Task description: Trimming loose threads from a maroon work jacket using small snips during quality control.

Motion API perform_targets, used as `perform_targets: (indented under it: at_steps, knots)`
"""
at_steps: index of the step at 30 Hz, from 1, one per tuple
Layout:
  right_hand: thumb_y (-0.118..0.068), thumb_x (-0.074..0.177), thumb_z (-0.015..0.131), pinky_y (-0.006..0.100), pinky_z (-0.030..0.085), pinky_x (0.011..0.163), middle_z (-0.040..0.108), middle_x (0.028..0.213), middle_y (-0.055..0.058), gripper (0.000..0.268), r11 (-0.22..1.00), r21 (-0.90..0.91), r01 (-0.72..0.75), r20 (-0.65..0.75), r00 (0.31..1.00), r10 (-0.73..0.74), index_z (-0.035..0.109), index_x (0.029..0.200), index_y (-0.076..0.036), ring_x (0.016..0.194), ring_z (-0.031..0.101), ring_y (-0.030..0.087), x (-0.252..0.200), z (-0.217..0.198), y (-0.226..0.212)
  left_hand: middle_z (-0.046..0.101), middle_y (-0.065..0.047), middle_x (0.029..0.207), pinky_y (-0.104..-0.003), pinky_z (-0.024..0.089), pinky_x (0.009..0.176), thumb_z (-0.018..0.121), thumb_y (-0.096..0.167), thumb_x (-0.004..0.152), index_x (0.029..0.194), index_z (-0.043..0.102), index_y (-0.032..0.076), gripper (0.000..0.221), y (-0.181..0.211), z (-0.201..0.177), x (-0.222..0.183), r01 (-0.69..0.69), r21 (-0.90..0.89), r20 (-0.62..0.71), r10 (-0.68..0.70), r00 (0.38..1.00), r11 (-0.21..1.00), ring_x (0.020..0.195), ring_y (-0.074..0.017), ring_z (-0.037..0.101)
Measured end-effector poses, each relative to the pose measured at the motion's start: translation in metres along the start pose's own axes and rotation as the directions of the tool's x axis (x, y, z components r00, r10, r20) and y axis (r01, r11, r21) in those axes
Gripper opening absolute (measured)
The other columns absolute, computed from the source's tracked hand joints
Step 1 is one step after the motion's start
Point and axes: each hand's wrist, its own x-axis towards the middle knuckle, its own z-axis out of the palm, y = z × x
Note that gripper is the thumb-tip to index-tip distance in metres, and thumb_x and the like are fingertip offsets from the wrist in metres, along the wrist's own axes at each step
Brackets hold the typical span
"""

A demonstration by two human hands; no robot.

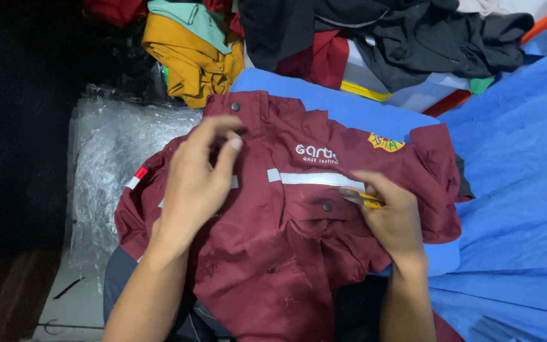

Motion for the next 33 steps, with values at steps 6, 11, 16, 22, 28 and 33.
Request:
perform_targets:
  at_steps: [6, 11, 16, 22, 28, 33]
  knots:
    - [0.001, 0.094, 0.081, 0.033, 0.056, 0.079, 0.072, 0.081, 0.007, 0.022, 0.995, 0.021, -0.100, -0.146, 0.984, 0.102, 0.079, 0.110, -0.014, 0.080, 0.067, 0.016, 0.003, -0.024, 0.031, 0.072, -0.002, 0.101, -0.039, 0.047, 0.089, 0.062, 0.016, 0.100, 0.107, 0.076, 0.017, 0.016, -0.020, 0.007, -0.002, -0.134, 0.124, 0.142, 0.116, 0.983, 0.983, 0.100, -0.0280, 0.070]
    - [-0.004, 0.108, 0.077, 0.024, 0.049, 0.088, 0.072, 0.103, 0.004, 0.007, 0.982, 0.032, -0.186, -0.240, 0.952, 0.188, 0.073, 0.114, -0.005, 0.095, 0.061, 0.009, -0.007, -0.060, 0.054, 0.068, 0.002, 0.109, -0.041, 0.036, 0.092, 0.055, 0.018, 0.102, 0.102, 0.071, 0.016, 0.017, -0.022, 0.001, -0.003, -0.229, 0.145, 0.226, 0.194, 0.955, 0.962, 0.104, -0.0198, 0.066]
    - [-0.008, 0.106, 0.082, 0.023, 0.049, 0.088, 0.073, 0.107, 0.004, 0.013, 0.962, -0.028, -0.272, -0.284, 0.925, 0.254, 0.073, 0.114, -0.004, 0.096, 0.063, 0.008, -0.010, -0.076, 0.074, 0.066, 0.001, 0.121, -0.046, 0.032, 0.100, 0.057, 0.025, 0.101, 0.111, 0.070, 0.017, 0.018, -0.030, 0.005, -0.004, -0.289, 0.203, 0.317, 0.217, 0.923, 0.936, 0.114, -0.0193, 0.062]
    - [-0.027, 0.102, 0.079, 0.042, 0.045, 0.073, 0.075, 0.092, 0.008, 0.015, 0.853, -0.369, -0.370, -0.196, 0.928, 0.318, 0.077, 0.113, -0.016, 0.079, 0.065, 0.028, -0.006, -0.071, 0.039, 0.029, -0.014, 0.165, -0.069, 0.005, 0.114, 0.070, 0.060, 0.087, 0.151, 0.043, 0.016, 0.083, -0.035, 0.008, -0.012, -0.367, 0.222, 0.615, 0.162, 0.772, 0.903, 0.155, -0.0318, 0.019]
    - [-0.012, 0.111, 0.073, 0.037, 0.049, 0.085, 0.073, 0.111, 0.012, 0.019, 0.939, -0.225, -0.261, -0.261, 0.944, 0.200, 0.068, 0.127, -0.003, 0.095, 0.067, 0.024, -0.022, -0.078, -0.008, 0.026, -0.017, 0.166, -0.068, 0.012, 0.115, 0.049, 0.076, 0.092, 0.159, 0.033, 0.015, 0.092, -0.025, 0.038, -0.042, -0.512, 0.512, 0.528, 0.218, 0.821, 0.689, 0.152, -0.0406, 0.019]
    - [-0.032, 0.111, 0.043, 0.024, 0.045, 0.078, 0.061, 0.092, 0.001, 0.036, 0.963, 0.137, -0.234, -0.074, 0.967, 0.245, 0.069, 0.128, -0.012, 0.077, 0.057, 0.011, -0.037, -0.052, -0.034, 0.045, -0.021, 0.156, -0.063, 0.025, 0.117, 0.049, 0.039, 0.090, 0.146, 0.048, -0.002, 0.070, -0.001, 0.074, -0.077, -0.706, 0.436, 0.642, 0.357, 0.678, 0.557, 0.151, -0.0410, 0.032]
